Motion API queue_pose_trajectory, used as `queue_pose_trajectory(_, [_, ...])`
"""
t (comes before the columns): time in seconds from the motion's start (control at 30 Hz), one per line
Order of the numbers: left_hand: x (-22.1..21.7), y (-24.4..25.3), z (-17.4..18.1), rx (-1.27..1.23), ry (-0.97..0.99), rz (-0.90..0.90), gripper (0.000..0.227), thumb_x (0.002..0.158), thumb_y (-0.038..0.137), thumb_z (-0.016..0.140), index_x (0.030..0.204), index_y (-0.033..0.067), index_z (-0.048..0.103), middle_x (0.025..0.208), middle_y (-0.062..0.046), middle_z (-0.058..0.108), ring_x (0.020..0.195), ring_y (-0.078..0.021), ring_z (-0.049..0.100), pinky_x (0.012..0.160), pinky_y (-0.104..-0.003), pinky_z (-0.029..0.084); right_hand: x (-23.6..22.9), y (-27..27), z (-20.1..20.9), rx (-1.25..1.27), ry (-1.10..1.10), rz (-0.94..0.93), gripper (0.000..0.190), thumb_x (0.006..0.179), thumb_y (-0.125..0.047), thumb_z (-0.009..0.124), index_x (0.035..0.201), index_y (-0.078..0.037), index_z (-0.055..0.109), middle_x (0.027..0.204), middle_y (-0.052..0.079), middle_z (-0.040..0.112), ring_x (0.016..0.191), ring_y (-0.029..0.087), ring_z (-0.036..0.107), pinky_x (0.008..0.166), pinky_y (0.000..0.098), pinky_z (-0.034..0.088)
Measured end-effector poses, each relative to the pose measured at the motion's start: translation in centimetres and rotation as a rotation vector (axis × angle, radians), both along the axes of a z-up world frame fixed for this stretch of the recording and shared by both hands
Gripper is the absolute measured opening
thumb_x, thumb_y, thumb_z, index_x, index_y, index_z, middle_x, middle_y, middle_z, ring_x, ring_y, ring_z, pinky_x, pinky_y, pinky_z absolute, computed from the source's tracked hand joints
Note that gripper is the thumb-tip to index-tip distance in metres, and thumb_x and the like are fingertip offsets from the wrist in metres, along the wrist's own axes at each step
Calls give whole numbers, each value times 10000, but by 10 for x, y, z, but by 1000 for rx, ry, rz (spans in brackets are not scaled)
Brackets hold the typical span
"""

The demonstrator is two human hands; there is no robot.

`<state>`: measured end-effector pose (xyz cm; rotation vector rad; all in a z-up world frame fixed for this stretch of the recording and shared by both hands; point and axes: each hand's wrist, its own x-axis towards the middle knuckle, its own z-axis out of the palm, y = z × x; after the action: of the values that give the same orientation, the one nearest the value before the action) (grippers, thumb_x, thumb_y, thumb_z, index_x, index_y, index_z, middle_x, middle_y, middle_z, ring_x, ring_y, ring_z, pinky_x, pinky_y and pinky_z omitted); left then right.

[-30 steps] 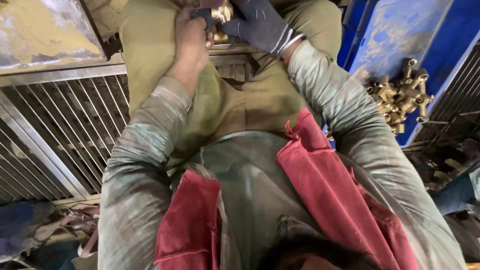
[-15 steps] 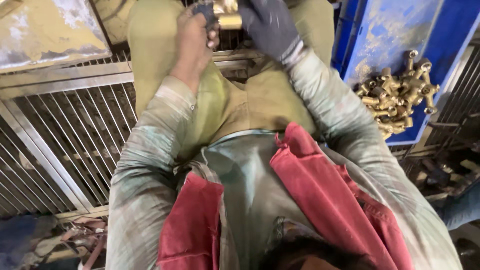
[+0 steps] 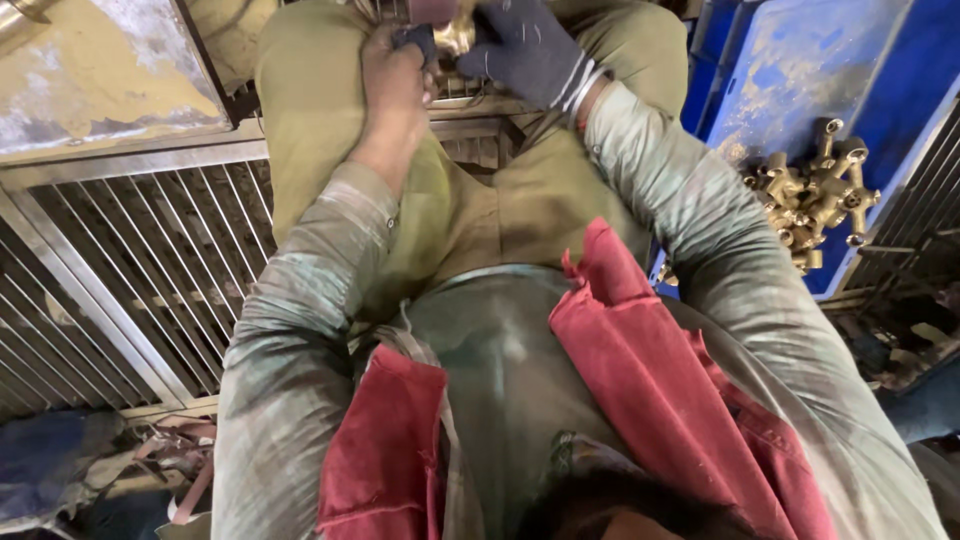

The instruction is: The person sits on the floor and repeatedly rubs brass valve-like parts against a grinding wheel to smooth their surfaces. They handle the parts one at a time, rotating them to treat different sides, and place finished pieces into a blue bin.

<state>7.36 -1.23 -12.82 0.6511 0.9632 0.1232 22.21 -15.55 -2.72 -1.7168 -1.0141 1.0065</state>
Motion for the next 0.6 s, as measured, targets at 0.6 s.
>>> queue_pose_trajectory(0.6, [-18, -18, 54, 153, -179, 9, 305, 910, 17, 408, 1147, 36, 599, 750, -73, 610, 502, -126, 492, 399, -274, 370, -55, -57, 20, 295, -371, -92, 257, 1074, -183, 690, 1217, 21, 622, 1176, 198, 663, 1093, 362, 635, 917, 448, 519])
